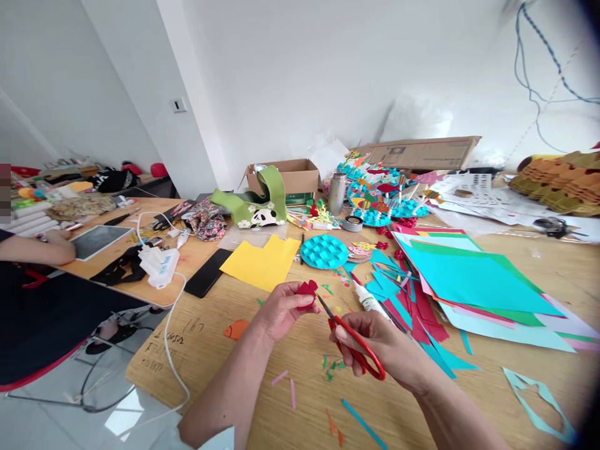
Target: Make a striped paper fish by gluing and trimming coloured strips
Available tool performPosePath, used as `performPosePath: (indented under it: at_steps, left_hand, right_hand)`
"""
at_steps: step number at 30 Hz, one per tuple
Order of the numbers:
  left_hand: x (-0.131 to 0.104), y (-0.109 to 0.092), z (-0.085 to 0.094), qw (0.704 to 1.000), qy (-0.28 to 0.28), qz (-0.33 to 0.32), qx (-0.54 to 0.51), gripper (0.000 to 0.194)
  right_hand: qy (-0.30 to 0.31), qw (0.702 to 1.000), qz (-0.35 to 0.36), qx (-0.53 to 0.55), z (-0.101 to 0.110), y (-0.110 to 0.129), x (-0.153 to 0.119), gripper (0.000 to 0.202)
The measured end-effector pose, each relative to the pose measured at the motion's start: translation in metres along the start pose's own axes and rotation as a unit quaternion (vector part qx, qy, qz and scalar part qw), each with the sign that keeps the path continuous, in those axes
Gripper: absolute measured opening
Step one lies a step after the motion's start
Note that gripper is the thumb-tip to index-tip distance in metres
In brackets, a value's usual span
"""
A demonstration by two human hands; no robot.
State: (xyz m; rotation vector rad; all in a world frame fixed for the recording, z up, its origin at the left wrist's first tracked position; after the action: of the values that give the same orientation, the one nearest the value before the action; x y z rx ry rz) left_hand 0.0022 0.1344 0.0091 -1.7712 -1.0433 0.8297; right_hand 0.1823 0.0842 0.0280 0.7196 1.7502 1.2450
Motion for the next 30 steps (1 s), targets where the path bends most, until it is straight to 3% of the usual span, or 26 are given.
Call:
performPosePath:
  at_steps: [12,30]
  left_hand:
    - [0.0013,0.0028,0.0030,1.000,0.014,-0.013,-0.014,0.014]
    - [0.0012,0.0025,0.0042,1.000,0.021,-0.010,0.006,0.015]
  right_hand:
    - [0.013,1.000,0.007,-0.009,-0.0005,0.0000,-0.0003,0.044]
    - [0.010,1.000,-0.006,-0.013,0.0002,-0.0015,0.0001,0.047]
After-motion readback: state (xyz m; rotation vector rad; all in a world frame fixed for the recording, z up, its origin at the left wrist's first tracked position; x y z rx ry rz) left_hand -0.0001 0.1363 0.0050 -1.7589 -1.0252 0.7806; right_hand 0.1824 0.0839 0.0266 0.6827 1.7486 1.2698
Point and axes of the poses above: each hand's wrist, its own x-axis towards the middle knuckle, its own z-axis out of the back of the hand, y = z × x, the point moved 1 cm from there along x, towards the middle knuckle, and after that the axes turned 8 degrees about x, right-handed, at the moved point
